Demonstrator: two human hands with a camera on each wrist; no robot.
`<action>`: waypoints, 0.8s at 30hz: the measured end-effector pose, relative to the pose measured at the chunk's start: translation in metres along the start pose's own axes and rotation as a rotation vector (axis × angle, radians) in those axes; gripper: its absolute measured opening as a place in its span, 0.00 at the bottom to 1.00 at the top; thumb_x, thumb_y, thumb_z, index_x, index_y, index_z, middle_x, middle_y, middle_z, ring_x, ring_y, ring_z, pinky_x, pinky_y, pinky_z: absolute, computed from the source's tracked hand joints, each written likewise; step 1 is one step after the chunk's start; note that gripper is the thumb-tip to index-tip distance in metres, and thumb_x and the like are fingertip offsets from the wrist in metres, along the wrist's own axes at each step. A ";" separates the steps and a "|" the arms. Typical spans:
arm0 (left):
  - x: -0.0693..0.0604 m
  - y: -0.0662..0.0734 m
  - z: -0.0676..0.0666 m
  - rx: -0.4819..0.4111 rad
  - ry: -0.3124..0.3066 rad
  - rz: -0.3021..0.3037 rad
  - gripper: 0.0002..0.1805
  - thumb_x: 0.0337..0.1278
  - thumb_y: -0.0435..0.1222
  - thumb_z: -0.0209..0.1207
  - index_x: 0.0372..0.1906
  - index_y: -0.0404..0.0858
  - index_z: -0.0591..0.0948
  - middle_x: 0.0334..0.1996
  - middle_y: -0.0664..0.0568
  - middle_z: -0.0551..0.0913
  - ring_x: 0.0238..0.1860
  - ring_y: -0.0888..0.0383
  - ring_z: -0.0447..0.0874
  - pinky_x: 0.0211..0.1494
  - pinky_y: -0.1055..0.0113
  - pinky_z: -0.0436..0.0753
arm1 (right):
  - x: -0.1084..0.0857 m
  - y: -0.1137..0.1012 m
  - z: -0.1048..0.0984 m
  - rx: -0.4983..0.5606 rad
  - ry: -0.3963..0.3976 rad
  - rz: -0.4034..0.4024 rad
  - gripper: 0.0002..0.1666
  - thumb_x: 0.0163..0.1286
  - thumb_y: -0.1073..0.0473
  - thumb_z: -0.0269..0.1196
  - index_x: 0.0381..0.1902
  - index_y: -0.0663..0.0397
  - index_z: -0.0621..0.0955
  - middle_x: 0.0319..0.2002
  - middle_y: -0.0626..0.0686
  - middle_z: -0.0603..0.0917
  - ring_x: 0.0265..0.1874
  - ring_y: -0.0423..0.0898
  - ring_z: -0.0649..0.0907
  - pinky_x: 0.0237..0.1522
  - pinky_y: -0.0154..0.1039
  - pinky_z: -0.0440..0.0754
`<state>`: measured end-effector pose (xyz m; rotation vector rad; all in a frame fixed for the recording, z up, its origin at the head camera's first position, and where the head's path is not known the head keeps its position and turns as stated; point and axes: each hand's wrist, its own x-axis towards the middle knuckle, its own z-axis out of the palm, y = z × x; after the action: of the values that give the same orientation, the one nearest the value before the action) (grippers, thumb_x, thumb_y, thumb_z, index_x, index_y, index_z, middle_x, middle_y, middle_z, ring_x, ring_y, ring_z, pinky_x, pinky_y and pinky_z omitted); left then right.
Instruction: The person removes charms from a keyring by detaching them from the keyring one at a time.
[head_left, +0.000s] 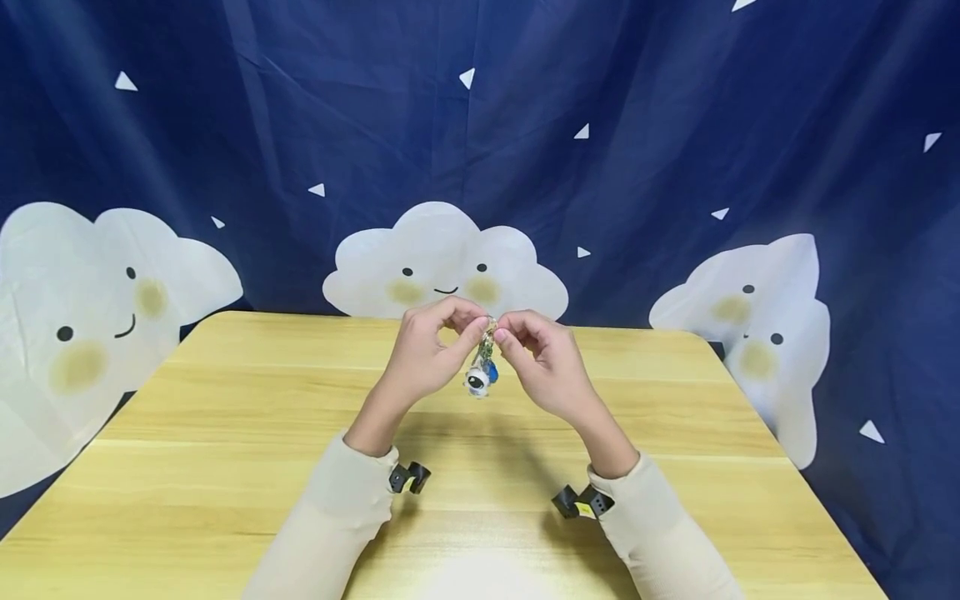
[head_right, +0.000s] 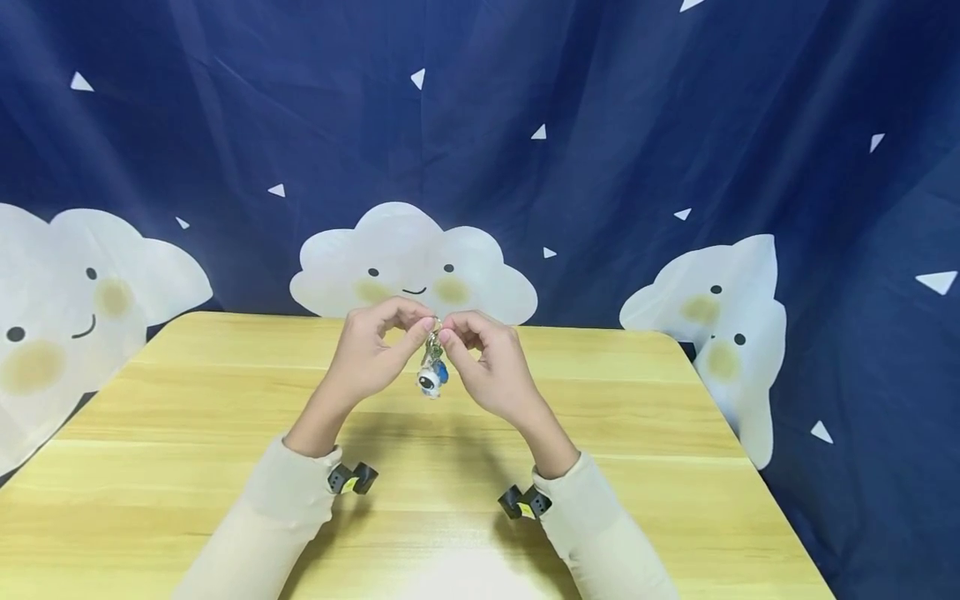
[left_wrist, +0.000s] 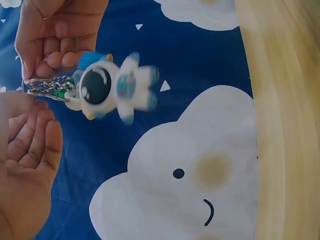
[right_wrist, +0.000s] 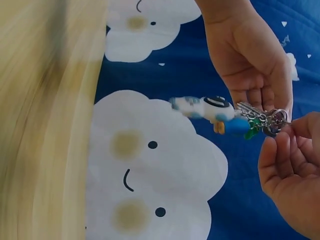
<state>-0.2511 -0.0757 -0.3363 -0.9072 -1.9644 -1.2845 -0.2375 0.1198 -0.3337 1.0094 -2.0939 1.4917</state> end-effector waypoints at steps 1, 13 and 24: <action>0.000 0.000 0.000 -0.003 0.001 0.009 0.03 0.65 0.30 0.65 0.41 0.36 0.86 0.29 0.54 0.88 0.30 0.61 0.84 0.38 0.64 0.84 | 0.000 0.000 0.000 -0.001 -0.004 -0.006 0.04 0.76 0.68 0.60 0.40 0.62 0.82 0.29 0.50 0.79 0.27 0.46 0.76 0.30 0.34 0.77; 0.002 0.002 -0.003 0.046 0.008 0.087 0.03 0.63 0.28 0.67 0.40 0.34 0.87 0.31 0.51 0.88 0.32 0.58 0.85 0.33 0.65 0.83 | -0.001 0.000 0.000 -0.008 0.008 0.036 0.04 0.74 0.66 0.63 0.41 0.62 0.84 0.31 0.52 0.82 0.29 0.46 0.77 0.31 0.34 0.77; 0.002 -0.001 0.000 0.049 0.025 0.078 0.03 0.63 0.29 0.67 0.40 0.35 0.86 0.30 0.51 0.89 0.29 0.60 0.85 0.34 0.63 0.84 | 0.000 0.001 0.002 -0.127 0.034 -0.059 0.04 0.75 0.67 0.63 0.41 0.63 0.84 0.33 0.52 0.82 0.30 0.45 0.79 0.35 0.35 0.80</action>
<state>-0.2527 -0.0756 -0.3351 -0.9303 -1.9142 -1.1931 -0.2386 0.1185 -0.3351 0.9824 -2.0875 1.3201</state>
